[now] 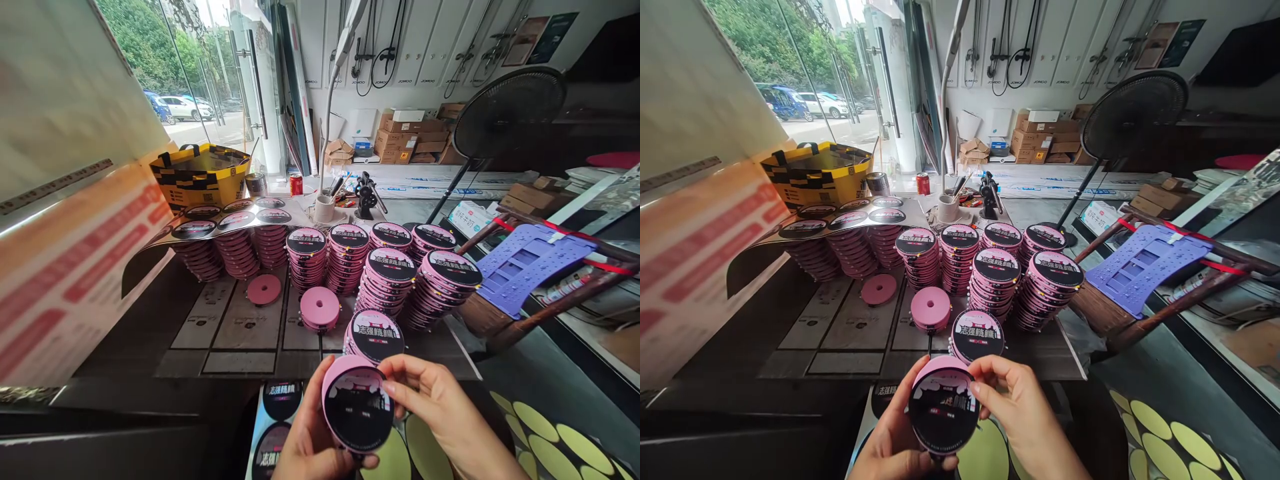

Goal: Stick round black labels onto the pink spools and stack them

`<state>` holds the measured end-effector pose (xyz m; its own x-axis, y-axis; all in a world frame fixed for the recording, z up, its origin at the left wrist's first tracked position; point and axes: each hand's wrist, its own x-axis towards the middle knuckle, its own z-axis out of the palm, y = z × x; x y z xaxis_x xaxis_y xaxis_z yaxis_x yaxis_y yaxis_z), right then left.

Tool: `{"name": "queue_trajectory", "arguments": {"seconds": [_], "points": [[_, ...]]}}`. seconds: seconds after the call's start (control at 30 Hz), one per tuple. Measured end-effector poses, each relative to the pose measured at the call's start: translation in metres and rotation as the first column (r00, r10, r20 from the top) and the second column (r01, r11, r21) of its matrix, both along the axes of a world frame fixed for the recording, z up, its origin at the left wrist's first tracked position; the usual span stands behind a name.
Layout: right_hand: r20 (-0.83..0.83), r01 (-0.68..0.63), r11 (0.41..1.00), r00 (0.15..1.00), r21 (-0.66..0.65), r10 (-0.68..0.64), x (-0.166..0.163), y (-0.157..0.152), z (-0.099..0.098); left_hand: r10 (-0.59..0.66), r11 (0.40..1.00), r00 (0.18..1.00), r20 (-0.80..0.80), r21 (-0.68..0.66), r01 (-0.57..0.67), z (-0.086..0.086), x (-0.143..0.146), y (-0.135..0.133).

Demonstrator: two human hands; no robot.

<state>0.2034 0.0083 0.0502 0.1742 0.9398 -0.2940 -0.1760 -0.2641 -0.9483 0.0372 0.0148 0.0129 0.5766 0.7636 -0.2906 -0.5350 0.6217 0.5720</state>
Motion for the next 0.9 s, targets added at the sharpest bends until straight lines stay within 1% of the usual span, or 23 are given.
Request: {"name": "queue_trajectory", "arguments": {"seconds": [0.2, 0.43, 0.53, 0.63, 0.83, 0.9], "points": [[0.014, -0.001, 1.0, 1.0, 0.017, 0.001, -0.001, 0.0, 0.001, -0.047, 0.999, 0.996, 0.076, 0.02, 0.046, 0.0, -0.005, 0.002], [0.015, -0.002, 0.999, 1.0, 0.042, 0.002, -0.001, 0.001, 0.0, -0.074, 0.997, 0.996, 0.05, 0.042, 0.072, -0.006, -0.008, 0.002], [0.021, -0.002, 0.999, 1.0, 0.045, 0.001, -0.002, 0.001, 0.0, -0.063, 0.996, 0.997, 0.049, 0.063, 0.06, -0.007, -0.007, 0.002], [0.026, 0.016, 0.999, 1.0, 0.029, -0.016, -0.003, 0.001, 0.0, -0.045, 0.997, 0.997, 0.057, 0.07, 0.041, -0.005, -0.007, 0.001], [0.038, 0.069, 0.998, 0.997, 0.014, -0.07, -0.003, -0.002, -0.002, -0.012, 1.0, 0.998, 0.058, 0.021, 0.011, 0.002, -0.006, -0.002], [0.049, 0.053, 0.998, 0.997, 0.019, -0.053, -0.001, -0.004, -0.007, -0.004, 1.0, 0.998, 0.058, 0.004, 0.003, 0.004, -0.005, -0.002]]}}
